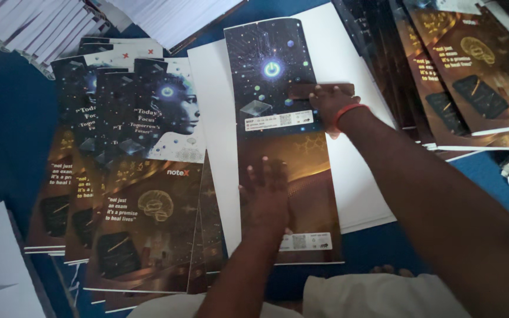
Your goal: The person sits on the floor and assembles notebooks by placing a printed cover sheet onto a white paper stack, folding the cover over the spine, and pressing the fold with a wooden block. The person repeats this process for multiple notebooks, stacking the finished units to the side.
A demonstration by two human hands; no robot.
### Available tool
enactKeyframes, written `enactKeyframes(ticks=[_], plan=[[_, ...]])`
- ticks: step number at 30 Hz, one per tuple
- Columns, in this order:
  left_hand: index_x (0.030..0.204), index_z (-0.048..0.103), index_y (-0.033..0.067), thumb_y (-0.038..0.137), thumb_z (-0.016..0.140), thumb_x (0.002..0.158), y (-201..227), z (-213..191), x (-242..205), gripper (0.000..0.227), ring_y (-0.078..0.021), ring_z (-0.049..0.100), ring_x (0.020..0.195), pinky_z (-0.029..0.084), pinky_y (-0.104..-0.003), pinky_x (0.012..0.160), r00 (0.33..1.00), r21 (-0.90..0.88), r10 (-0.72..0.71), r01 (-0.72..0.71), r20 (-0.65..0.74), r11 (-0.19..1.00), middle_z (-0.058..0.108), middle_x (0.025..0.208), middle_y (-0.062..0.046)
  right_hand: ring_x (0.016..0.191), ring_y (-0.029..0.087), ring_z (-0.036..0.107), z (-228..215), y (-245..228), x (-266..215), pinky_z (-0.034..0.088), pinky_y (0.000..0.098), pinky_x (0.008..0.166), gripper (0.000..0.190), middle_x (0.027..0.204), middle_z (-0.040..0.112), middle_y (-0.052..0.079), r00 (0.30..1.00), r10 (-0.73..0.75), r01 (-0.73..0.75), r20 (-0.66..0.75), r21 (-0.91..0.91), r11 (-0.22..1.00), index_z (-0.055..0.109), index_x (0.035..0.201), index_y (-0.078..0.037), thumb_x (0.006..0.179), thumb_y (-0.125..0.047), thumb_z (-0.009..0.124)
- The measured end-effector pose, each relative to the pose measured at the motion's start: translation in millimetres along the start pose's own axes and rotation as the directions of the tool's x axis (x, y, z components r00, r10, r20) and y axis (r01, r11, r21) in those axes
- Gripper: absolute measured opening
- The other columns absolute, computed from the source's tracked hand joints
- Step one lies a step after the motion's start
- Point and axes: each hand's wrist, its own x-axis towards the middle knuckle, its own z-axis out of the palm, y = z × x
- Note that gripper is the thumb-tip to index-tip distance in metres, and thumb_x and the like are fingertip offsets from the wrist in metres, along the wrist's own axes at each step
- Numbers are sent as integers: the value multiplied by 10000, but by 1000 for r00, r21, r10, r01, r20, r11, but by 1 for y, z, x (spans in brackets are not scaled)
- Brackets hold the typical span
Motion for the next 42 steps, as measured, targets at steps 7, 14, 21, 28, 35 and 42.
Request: enactKeyframes(ticks=[7, 14, 21, 28, 35, 42], plan=[[1634, 3, 167, 298, 829, 825, -2, 0, -2, 1164, -524, -85, 1538, 99, -736, 1182, 999, 27, 18, -19, 43, 999, -161, 1688, -217, 1574, 356, 180, -1, 2, 7, 338, 727, 1142, 1309, 1743, 51, -42, 1000, 7, -7, 4, -9, 1000, 153, 1650, -287, 646, -97, 971], [1648, 27, 177, 259, 842, 814, -6, 41, 26, 1169, -566, -58, 1515, 126, -805, 1131, 999, 36, -6, 7, -49, 999, -133, 1694, -221, 1583, 328, 174, -5, 4, 6, 346, 691, 1161, 1299, 1742, 67, -52, 1000, 11, -11, -1, 7, 1000, 173, 1645, -308, 642, -115, 975], [1646, -15, 176, 313, 969, 665, 0, 19, 18, 1396, -562, -74, 1531, 136, -791, 1152, 996, 34, -30, 28, 85, 999, -153, 1702, -221, 1579, 341, 158, -8, 5, 9, 339, 699, 1158, 1345, 1741, 38, -46, 1000, 12, -11, 8, -16, 1000, 136, 1655, -296, 630, -152, 994], [1661, -29, 221, 310, 967, 675, 2, 9, 18, 1404, -548, -85, 1535, 143, -784, 1151, 988, 61, -59, 51, 145, 997, -167, 1712, -206, 1584, 367, 121, -7, 7, 17, 329, 715, 1156, 1371, 1750, -4, -25, 1000, 10, -10, 13, -26, 1000, 108, 1659, -278, 627, -167, 1004], [1647, -46, 240, 369, 937, 720, -1, 12, 24, 1358, -558, -101, 1524, 140, -790, 1144, 987, 28, -53, 49, 151, 998, -180, 1697, -209, 1585, 366, 104, -12, 5, 16, 296, 716, 1171, 1382, 1747, -10, -15, 1000, 12, -11, 21, -24, 1000, 90, 1660, -275, 630, -160, 1005], [1664, -56, 217, 332, 997, 630, 3, 11, 23, 1480, -567, -99, 1537, 149, -788, 1151, 976, 89, -72, 55, 208, 995, -198, 1707, -221, 1588, 360, 119, -17, 4, 15, 317, 715, 1162, 1387, 1746, 23, -29, 1000, 15, -15, 17, -19, 1000, 120, 1653, -286, 604, -168, 1020]])
